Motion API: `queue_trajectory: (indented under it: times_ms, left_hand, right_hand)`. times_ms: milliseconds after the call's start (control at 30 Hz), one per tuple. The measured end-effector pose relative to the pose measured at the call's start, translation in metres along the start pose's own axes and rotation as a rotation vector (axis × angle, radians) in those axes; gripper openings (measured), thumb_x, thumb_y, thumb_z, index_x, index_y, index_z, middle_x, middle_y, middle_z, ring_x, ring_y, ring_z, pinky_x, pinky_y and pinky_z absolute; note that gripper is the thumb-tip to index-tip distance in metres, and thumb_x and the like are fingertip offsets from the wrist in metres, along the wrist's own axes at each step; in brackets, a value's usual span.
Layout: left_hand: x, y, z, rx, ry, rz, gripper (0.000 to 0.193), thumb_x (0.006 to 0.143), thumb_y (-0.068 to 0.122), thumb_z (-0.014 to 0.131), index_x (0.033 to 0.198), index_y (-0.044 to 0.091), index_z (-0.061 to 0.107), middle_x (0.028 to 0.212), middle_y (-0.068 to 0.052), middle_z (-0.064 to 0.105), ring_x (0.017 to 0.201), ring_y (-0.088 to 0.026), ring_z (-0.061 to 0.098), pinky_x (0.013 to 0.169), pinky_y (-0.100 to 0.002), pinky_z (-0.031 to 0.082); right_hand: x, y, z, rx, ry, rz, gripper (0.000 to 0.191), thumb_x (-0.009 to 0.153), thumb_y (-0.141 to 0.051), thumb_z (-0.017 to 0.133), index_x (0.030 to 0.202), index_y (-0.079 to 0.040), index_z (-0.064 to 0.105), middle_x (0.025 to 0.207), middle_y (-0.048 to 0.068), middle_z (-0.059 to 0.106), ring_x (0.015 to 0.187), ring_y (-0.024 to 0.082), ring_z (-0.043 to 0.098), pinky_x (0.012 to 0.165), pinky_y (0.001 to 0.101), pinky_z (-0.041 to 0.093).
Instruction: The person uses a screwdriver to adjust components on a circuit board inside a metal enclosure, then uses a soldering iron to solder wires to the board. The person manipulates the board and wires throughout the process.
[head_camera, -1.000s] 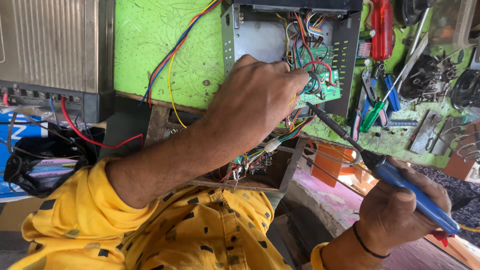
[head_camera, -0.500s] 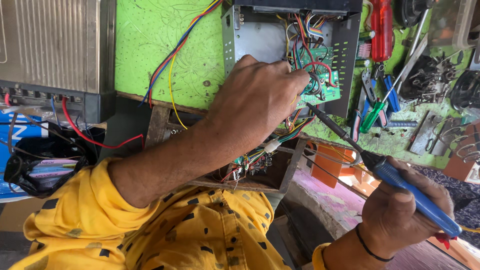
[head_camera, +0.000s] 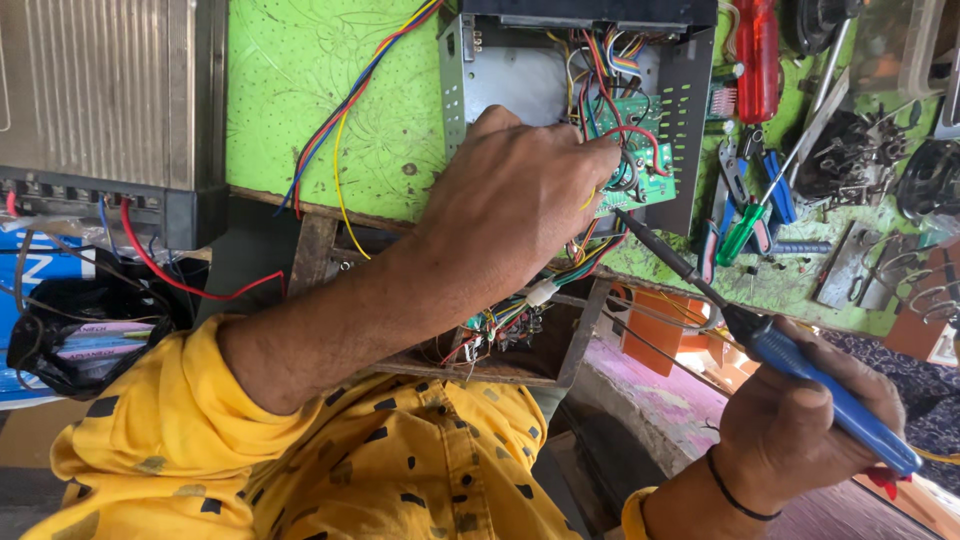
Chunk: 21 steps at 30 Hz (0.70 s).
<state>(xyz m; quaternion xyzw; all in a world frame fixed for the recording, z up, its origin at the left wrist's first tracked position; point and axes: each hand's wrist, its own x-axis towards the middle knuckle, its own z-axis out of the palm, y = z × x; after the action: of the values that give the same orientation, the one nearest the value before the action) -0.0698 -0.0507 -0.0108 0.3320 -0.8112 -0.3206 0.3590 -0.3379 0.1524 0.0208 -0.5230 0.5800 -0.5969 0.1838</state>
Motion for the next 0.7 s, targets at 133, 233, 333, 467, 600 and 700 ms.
queue_trajectory:
  times_ms: [133, 233, 333, 467, 600, 700]
  left_hand:
    - [0.0011, -0.002, 0.004, 0.026, -0.027, -0.031, 0.006, 0.093, 0.003, 0.066, 0.087, 0.004, 0.067, 0.07, -0.01, 0.068, 0.062, -0.02, 0.067, 0.073, -0.049, 0.049]
    - [0.0003, -0.0032, 0.0054, 0.033, -0.027, -0.025, 0.006, 0.094, 0.004, 0.067, 0.088, 0.004, 0.067, 0.07, -0.009, 0.068, 0.062, -0.021, 0.067, 0.072, -0.049, 0.049]
    - [0.0002, -0.0033, 0.006, 0.039, -0.034, -0.033, 0.005, 0.093, 0.005, 0.067, 0.088, 0.003, 0.067, 0.07, -0.009, 0.068, 0.061, -0.021, 0.067, 0.072, -0.049, 0.049]
    - [0.0005, -0.0023, 0.0056, 0.048, -0.039, -0.035, 0.006, 0.09, 0.007, 0.069, 0.087, 0.004, 0.067, 0.07, -0.009, 0.067, 0.061, -0.022, 0.066, 0.073, -0.05, 0.048]
    - [0.002, -0.0015, 0.0054, 0.055, -0.063, -0.049, 0.006, 0.091, 0.006, 0.069, 0.086, 0.005, 0.067, 0.07, -0.008, 0.067, 0.06, -0.021, 0.066, 0.073, -0.05, 0.048]
    - [0.0022, -0.0007, 0.0041, 0.052, -0.052, -0.047, 0.007, 0.09, 0.008, 0.07, 0.084, 0.006, 0.066, 0.07, -0.009, 0.067, 0.061, -0.022, 0.067, 0.073, -0.05, 0.048]
  right_hand:
    - [-0.0004, 0.0008, -0.0006, -0.005, -0.02, 0.028, 0.044, 0.11, -0.032, 0.081, 0.129, -0.005, 0.051, 0.112, 0.014, 0.065, 0.111, 0.028, 0.07, 0.108, 0.0414, 0.058]
    - [0.0, 0.0024, -0.0009, 0.014, -0.019, 0.027, 0.045, 0.111, -0.032, 0.081, 0.13, -0.006, 0.051, 0.114, 0.013, 0.065, 0.112, 0.028, 0.07, 0.108, 0.0416, 0.058]
    - [-0.0007, 0.0039, -0.0016, 0.032, -0.003, 0.039, 0.046, 0.11, -0.032, 0.08, 0.132, -0.006, 0.05, 0.114, 0.013, 0.064, 0.112, 0.027, 0.07, 0.108, 0.0423, 0.058]
    - [-0.0027, 0.0052, -0.0051, 0.048, 0.012, 0.061, 0.046, 0.11, -0.032, 0.081, 0.132, -0.005, 0.051, 0.114, 0.013, 0.064, 0.112, 0.028, 0.069, 0.109, 0.0436, 0.058]
    - [-0.0039, 0.0065, -0.0088, 0.022, -0.013, 0.03, 0.045, 0.109, -0.031, 0.081, 0.133, -0.007, 0.051, 0.114, 0.013, 0.064, 0.113, 0.028, 0.069, 0.11, 0.0425, 0.057]
    - [-0.0033, 0.0059, -0.0088, -0.003, -0.029, 0.009, 0.045, 0.107, -0.031, 0.082, 0.132, -0.008, 0.051, 0.113, 0.013, 0.065, 0.113, 0.028, 0.07, 0.11, 0.0417, 0.056]
